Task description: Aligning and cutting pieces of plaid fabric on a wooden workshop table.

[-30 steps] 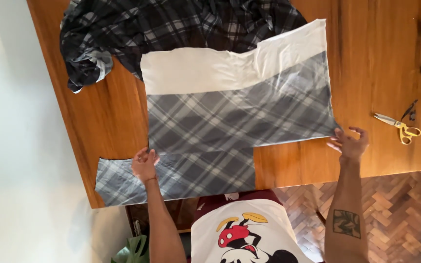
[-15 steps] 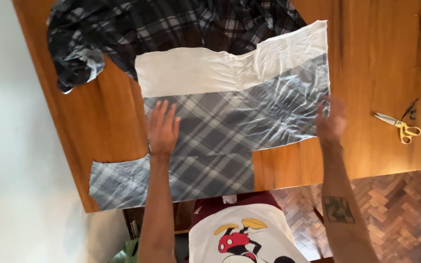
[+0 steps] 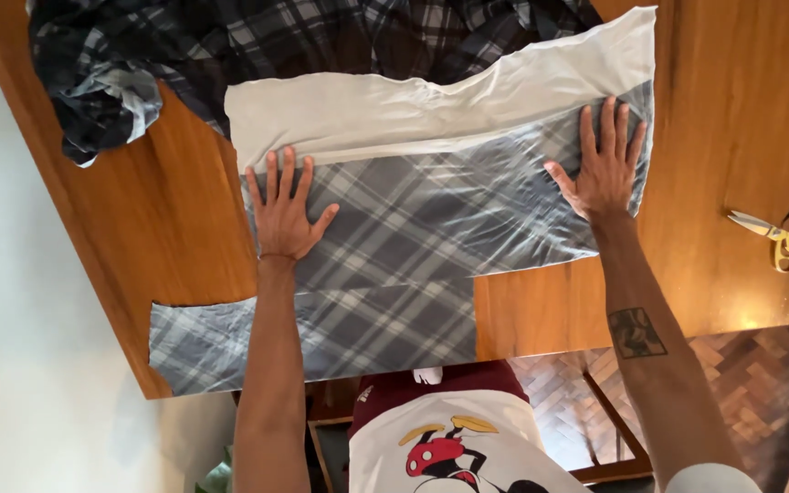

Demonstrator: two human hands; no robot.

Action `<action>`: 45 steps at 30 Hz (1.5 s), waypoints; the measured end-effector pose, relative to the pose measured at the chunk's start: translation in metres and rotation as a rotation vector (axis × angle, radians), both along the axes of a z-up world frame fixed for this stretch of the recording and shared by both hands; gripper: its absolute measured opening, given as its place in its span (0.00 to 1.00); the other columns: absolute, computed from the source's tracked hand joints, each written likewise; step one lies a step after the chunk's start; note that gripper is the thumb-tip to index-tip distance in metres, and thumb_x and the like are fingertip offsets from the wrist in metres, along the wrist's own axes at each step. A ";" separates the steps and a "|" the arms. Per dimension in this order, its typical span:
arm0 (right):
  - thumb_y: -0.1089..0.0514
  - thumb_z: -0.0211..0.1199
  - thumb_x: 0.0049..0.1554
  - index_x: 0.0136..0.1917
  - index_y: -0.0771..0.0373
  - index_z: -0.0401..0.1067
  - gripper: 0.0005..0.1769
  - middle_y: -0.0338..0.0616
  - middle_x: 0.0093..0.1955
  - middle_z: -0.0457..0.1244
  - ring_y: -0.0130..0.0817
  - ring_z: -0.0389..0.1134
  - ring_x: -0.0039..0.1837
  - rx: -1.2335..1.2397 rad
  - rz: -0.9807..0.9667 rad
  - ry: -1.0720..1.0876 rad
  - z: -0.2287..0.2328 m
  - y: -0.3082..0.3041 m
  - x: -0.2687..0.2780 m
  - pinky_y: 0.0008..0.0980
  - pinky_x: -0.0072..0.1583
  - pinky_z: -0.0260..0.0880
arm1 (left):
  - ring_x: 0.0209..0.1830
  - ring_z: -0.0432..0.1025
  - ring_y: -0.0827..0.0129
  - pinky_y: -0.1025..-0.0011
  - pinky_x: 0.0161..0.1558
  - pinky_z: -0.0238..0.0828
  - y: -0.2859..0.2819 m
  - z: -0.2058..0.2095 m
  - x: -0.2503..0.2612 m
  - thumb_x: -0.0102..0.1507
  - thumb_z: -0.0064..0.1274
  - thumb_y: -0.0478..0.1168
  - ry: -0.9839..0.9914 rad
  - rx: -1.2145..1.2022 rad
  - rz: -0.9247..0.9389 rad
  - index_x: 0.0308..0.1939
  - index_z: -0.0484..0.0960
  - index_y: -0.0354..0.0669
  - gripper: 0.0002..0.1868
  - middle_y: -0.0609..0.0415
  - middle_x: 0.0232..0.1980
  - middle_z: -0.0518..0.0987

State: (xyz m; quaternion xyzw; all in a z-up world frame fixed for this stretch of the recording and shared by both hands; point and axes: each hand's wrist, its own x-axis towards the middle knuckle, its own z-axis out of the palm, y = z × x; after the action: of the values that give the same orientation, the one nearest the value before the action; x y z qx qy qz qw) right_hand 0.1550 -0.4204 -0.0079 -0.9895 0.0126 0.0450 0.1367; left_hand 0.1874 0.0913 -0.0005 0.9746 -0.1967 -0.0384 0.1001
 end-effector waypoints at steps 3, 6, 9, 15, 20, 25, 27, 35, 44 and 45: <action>0.19 0.40 0.65 0.84 0.68 0.52 0.56 0.62 0.87 0.40 0.60 0.36 0.87 0.018 -0.023 0.008 0.009 0.006 0.004 0.63 0.81 0.27 | 0.86 0.41 0.48 0.35 0.79 0.29 -0.004 0.008 0.003 0.70 0.48 0.67 0.018 0.007 0.004 0.82 0.62 0.47 0.43 0.47 0.86 0.51; 0.26 0.46 0.67 0.84 0.70 0.55 0.51 0.64 0.86 0.45 0.61 0.42 0.86 0.007 0.030 -0.093 0.004 0.012 0.002 0.63 0.81 0.33 | 0.86 0.42 0.48 0.36 0.80 0.30 -0.014 0.011 0.000 0.70 0.51 0.63 0.013 0.011 0.008 0.81 0.63 0.44 0.42 0.47 0.85 0.53; 0.44 0.60 0.69 0.79 0.69 0.63 0.35 0.59 0.81 0.55 0.55 0.54 0.82 0.184 0.171 -0.208 0.000 0.036 -0.001 0.55 0.81 0.53 | 0.86 0.45 0.53 0.41 0.81 0.35 -0.044 0.008 -0.005 0.70 0.54 0.58 -0.005 -0.037 -0.085 0.79 0.66 0.42 0.39 0.50 0.84 0.57; 0.71 0.69 0.58 0.68 0.65 0.72 0.25 0.48 0.73 0.64 0.43 0.65 0.76 0.314 0.528 -0.323 0.004 0.097 0.004 0.43 0.76 0.66 | 0.86 0.47 0.65 0.56 0.84 0.41 -0.132 -0.001 -0.012 0.72 0.52 0.56 -0.067 -0.101 -0.476 0.77 0.67 0.41 0.35 0.54 0.83 0.60; 0.63 0.69 0.61 0.73 0.66 0.68 0.29 0.49 0.78 0.60 0.46 0.60 0.80 0.231 0.558 -0.231 0.009 0.108 0.023 0.47 0.80 0.59 | 0.85 0.46 0.60 0.51 0.82 0.38 -0.159 -0.007 -0.001 0.69 0.49 0.64 0.024 -0.216 -0.470 0.78 0.63 0.36 0.44 0.48 0.83 0.56; 0.38 0.65 0.61 0.79 0.66 0.60 0.43 0.53 0.83 0.52 0.50 0.50 0.83 0.118 0.536 -0.120 0.014 0.108 0.023 0.53 0.81 0.45 | 0.85 0.44 0.55 0.46 0.82 0.35 -0.157 -0.003 0.004 0.68 0.49 0.68 0.054 -0.241 -0.434 0.79 0.60 0.39 0.47 0.46 0.83 0.54; 0.36 0.64 0.61 0.79 0.66 0.60 0.45 0.52 0.83 0.52 0.50 0.50 0.83 0.114 0.516 -0.117 0.013 0.104 0.022 0.53 0.81 0.45 | 0.84 0.44 0.55 0.45 0.81 0.35 -0.159 0.001 0.007 0.66 0.49 0.69 0.074 -0.233 -0.421 0.79 0.60 0.39 0.48 0.47 0.83 0.54; 0.36 0.62 0.65 0.82 0.68 0.58 0.45 0.52 0.86 0.49 0.48 0.47 0.87 0.142 0.413 -0.072 0.005 0.071 -0.002 0.53 0.84 0.44 | 0.86 0.44 0.60 0.49 0.84 0.35 -0.163 -0.008 0.008 0.68 0.49 0.69 0.042 -0.217 -0.488 0.81 0.58 0.39 0.49 0.50 0.85 0.54; 0.37 0.53 0.63 0.82 0.70 0.54 0.46 0.56 0.85 0.46 0.53 0.44 0.86 0.098 0.202 -0.169 0.026 0.019 -0.018 0.56 0.82 0.39 | 0.85 0.45 0.58 0.48 0.82 0.35 -0.156 0.011 0.004 0.69 0.48 0.68 0.058 -0.185 -0.396 0.81 0.59 0.43 0.46 0.51 0.85 0.53; 0.39 0.51 0.71 0.83 0.70 0.53 0.40 0.57 0.86 0.46 0.54 0.45 0.88 0.265 0.082 -0.239 0.033 0.013 -0.029 0.54 0.84 0.43 | 0.86 0.45 0.58 0.48 0.83 0.35 -0.154 0.013 -0.001 0.70 0.47 0.67 0.068 -0.166 -0.378 0.81 0.59 0.42 0.45 0.51 0.85 0.53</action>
State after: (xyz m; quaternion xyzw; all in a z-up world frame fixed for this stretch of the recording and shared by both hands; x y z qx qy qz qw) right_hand 0.1264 -0.4075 0.0256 -0.9608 -0.0503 -0.0661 0.2645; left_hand 0.1864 -0.0629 0.0124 0.9069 -0.3752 -0.0729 0.1776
